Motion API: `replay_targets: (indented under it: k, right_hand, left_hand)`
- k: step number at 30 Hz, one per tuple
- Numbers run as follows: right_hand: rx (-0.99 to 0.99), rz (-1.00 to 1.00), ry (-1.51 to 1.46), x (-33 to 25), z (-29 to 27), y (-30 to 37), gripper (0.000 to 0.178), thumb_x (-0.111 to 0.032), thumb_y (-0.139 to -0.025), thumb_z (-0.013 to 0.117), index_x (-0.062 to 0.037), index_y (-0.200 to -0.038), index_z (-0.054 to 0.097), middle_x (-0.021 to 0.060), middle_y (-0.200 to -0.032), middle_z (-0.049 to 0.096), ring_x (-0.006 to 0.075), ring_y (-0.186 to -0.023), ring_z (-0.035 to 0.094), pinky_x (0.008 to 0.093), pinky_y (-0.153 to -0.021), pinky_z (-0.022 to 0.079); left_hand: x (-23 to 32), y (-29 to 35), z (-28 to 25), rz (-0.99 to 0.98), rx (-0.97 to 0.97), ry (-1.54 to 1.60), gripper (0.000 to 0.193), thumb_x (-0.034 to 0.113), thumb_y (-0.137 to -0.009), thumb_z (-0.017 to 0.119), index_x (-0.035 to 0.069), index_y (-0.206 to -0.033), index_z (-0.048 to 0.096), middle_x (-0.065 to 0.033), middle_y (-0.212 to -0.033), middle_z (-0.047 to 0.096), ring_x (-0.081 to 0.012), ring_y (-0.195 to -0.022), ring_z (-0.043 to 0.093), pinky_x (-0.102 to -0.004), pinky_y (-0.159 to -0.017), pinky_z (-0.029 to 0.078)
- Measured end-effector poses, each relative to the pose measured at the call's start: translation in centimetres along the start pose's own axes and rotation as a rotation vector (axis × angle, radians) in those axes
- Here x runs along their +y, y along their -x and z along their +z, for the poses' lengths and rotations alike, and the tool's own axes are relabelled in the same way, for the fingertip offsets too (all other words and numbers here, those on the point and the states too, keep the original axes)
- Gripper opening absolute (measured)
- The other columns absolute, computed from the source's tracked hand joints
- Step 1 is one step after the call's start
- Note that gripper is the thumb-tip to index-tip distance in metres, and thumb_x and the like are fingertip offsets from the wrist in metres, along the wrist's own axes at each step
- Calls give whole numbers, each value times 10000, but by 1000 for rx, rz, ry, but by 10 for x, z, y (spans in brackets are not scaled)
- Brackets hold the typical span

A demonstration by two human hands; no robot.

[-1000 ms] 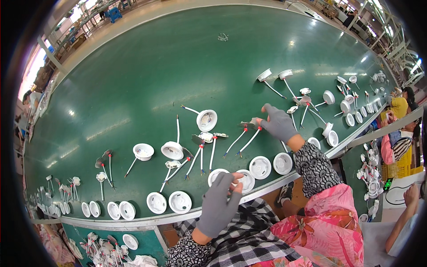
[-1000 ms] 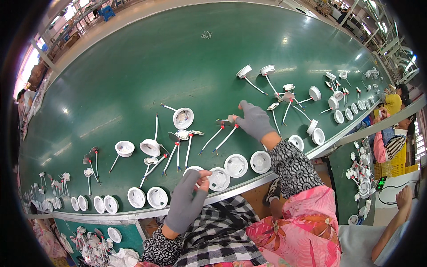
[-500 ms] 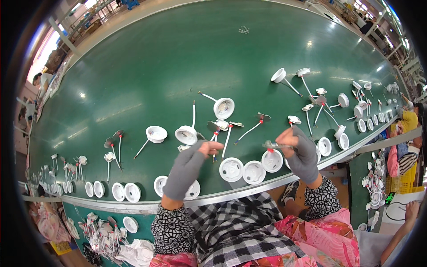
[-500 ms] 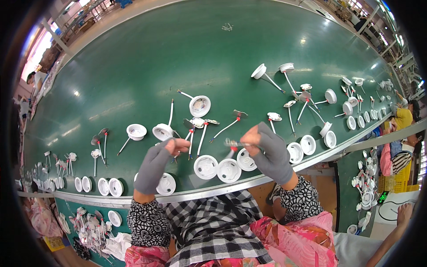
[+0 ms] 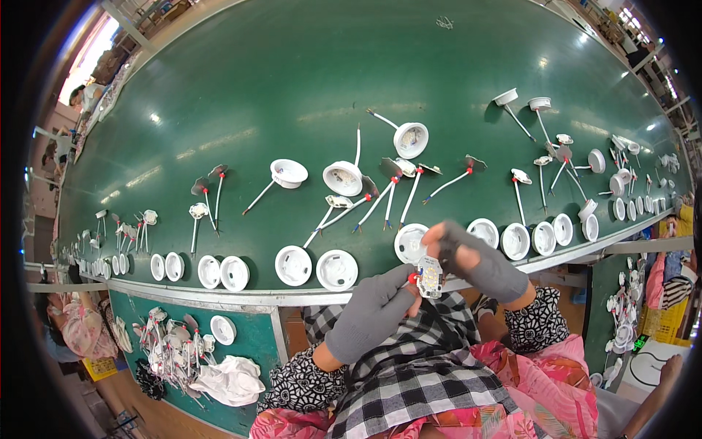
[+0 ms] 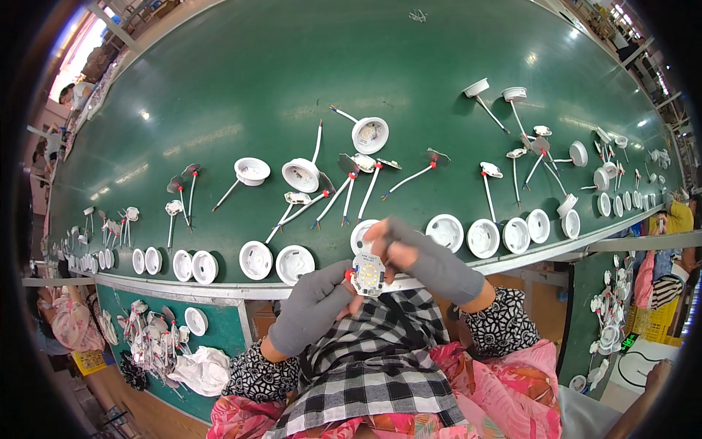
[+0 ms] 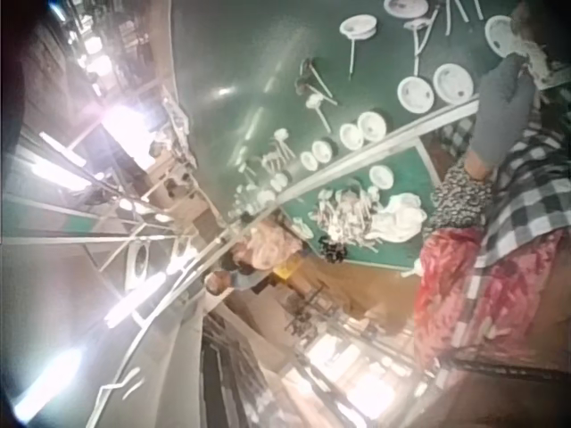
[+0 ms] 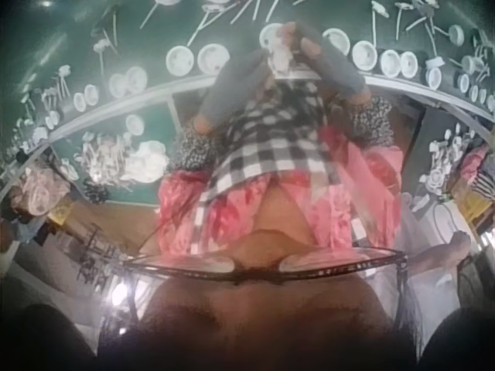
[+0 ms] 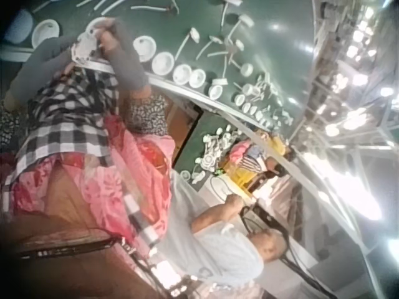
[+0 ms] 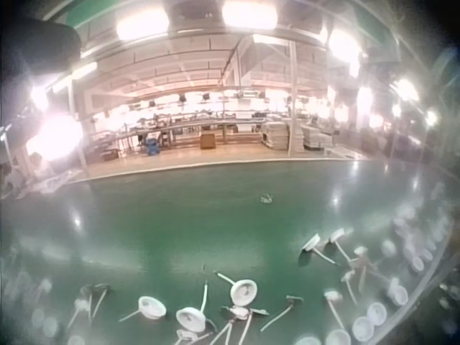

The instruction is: The person assembles small circular LED lights by inserting the LED circuit boards into the plastic housings, threading the wires through, snapping the components into place by hand, and placing the assembled units onto the conveyor.

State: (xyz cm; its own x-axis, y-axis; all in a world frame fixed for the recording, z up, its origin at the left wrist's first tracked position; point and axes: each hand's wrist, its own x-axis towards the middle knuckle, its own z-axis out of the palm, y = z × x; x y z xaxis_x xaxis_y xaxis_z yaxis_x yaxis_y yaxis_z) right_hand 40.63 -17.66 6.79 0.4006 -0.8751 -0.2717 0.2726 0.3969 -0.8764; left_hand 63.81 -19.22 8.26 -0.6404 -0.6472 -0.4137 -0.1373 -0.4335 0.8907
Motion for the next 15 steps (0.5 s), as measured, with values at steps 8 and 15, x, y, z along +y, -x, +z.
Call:
replay_targets:
  k: [8,15]
  right_hand:
    - [-159,287,67,-9,8,-5,257,-253,-906,725,-45,-1023,628,-27,-830,601,37,-669,513,208,-575,392]
    - [-277,385,309,-26,5,-12,301,-307,-869,757,-25,-888,655,-41,-740,596,30,-663,518,215,-576,398]
  left_hand:
    - [2,8,-14,-121,-187,256,228,251,-1031,501,39,-1057,580,28,-761,502,-48,-621,407,-206,-546,325]
    - [-2,5,-15,-192,-274,379,235,274,-1026,532,45,-1055,569,33,-802,490,-27,-650,377,-186,-551,307]
